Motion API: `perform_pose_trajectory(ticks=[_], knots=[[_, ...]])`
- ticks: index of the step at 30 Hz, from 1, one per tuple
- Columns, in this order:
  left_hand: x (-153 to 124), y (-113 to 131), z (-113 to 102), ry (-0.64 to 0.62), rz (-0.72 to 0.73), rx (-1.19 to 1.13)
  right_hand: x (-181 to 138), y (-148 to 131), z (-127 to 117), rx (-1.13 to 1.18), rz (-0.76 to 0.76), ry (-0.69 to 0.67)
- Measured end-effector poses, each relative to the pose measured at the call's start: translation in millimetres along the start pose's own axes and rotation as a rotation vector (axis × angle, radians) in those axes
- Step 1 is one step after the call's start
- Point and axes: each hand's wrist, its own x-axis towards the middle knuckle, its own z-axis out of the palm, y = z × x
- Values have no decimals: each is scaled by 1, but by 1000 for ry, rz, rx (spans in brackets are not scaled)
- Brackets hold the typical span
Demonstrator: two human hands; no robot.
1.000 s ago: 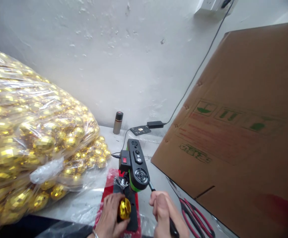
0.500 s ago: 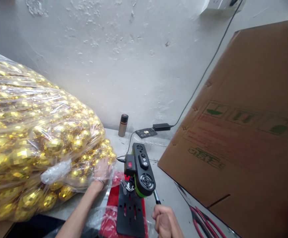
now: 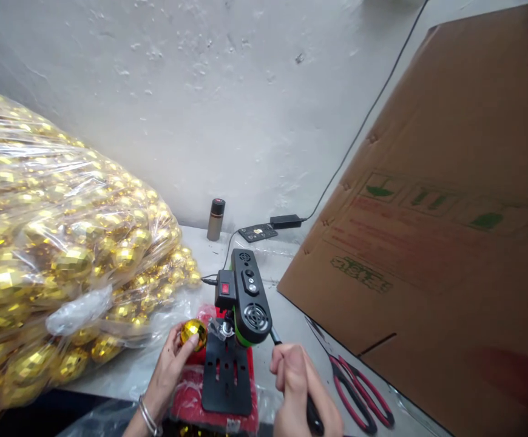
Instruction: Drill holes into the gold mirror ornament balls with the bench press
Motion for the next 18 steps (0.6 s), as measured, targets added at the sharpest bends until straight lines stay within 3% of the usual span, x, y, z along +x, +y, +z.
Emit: perform_pose_trajectory(ticks=[3,7,11,18], knots=[[-18,-14,20,-61,-52,-56,-1,-1,1,4,-1,-4],[-26,-24,37,-107,45,155,-4,1,0,12,-13,-4],[-31,-26,41,-113,168,386,-5,3,-2,-29,-19,-10],[-35,-35,48,-150,277,447,-8,2,-5,-77,28,-14]])
